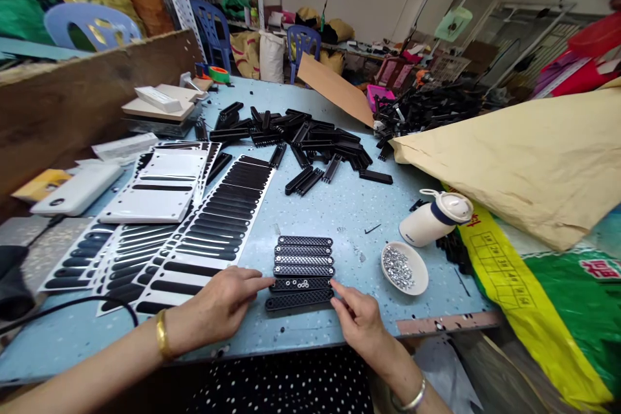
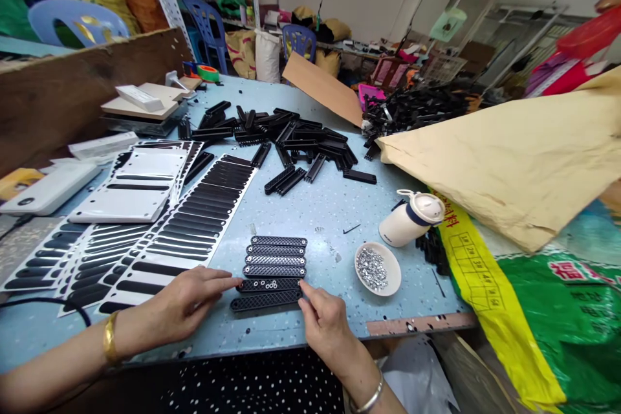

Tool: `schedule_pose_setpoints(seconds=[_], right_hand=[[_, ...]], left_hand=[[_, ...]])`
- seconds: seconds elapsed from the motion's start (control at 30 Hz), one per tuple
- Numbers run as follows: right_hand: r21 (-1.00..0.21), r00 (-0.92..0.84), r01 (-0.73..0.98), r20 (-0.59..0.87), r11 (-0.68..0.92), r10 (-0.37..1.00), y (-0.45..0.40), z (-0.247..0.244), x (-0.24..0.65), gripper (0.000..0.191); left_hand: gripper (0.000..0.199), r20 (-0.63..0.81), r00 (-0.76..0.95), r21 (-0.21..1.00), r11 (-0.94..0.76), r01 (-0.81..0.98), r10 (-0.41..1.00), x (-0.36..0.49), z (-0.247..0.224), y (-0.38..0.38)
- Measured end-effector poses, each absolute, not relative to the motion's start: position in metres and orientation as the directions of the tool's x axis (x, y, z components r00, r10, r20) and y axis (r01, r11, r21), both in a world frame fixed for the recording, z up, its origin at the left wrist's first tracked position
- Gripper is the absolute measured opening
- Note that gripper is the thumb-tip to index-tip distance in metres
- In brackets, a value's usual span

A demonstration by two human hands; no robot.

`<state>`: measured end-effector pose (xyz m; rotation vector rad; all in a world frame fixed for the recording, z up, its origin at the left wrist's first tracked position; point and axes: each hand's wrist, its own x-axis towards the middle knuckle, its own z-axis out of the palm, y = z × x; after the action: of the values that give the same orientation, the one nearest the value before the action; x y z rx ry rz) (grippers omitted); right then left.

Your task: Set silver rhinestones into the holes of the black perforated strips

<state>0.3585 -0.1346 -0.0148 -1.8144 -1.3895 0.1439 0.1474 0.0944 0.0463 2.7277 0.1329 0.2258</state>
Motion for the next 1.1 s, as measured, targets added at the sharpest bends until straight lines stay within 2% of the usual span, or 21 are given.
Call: schedule_pose_setpoints(seconds=[0.17, 0.33, 0.5, 0.67, 0.73, 0.87, 1.1], right_hand=[[-0.684, 0.452, 0.727, 0.418, -0.054, 0.788, -0.133, -0.021, 0.355, 0.030], [-0.625, 0.418, 0.779, 0.478, -0.035, 0.773, -0.132, -0.013, 0.354, 0.030], [-0.502, 0.298, 0.863, 0.434, -0.046, 0.850, -0.120, 0.012, 0.347, 0.028], [-0.405, 0.262, 0.907, 0.323, -0.117, 0.909, -0.093, 0.020, 0.336, 0.026], [-0.362, 0.254, 0.920, 0.268, -0.148, 0.929, -0.084, 0.018, 0.334, 0.023], [-0.319, 0.241, 0.934, 0.234, -0.160, 0.942, -0.079, 0.015, 0.334, 0.023], [-0.342, 0.210, 0.930, 0.194, -0.135, 0.958, -0.105, 0.028, 0.335, 0.032]], left_hand=[[0.037, 0.296, 0.901, 0.403, -0.897, 0.183, 0.317, 0.142, 0.015, 0.073], [0.017, 0.341, 0.843, 0.433, -0.866, 0.251, 0.415, 0.147, 0.000, 0.057], [0.033, 0.449, 0.818, 0.392, -0.902, 0.182, 0.360, 0.148, 0.003, 0.055], [0.025, 0.423, 0.859, 0.267, -0.946, 0.187, 0.289, 0.168, 0.014, 0.054], [0.023, 0.358, 0.894, 0.230, -0.953, 0.196, 0.270, 0.179, 0.018, 0.054], [0.023, 0.244, 0.936, 0.250, -0.949, 0.193, 0.255, 0.192, 0.021, 0.054], [0.024, 0.291, 0.919, 0.297, -0.938, 0.179, 0.267, 0.177, 0.019, 0.050]])
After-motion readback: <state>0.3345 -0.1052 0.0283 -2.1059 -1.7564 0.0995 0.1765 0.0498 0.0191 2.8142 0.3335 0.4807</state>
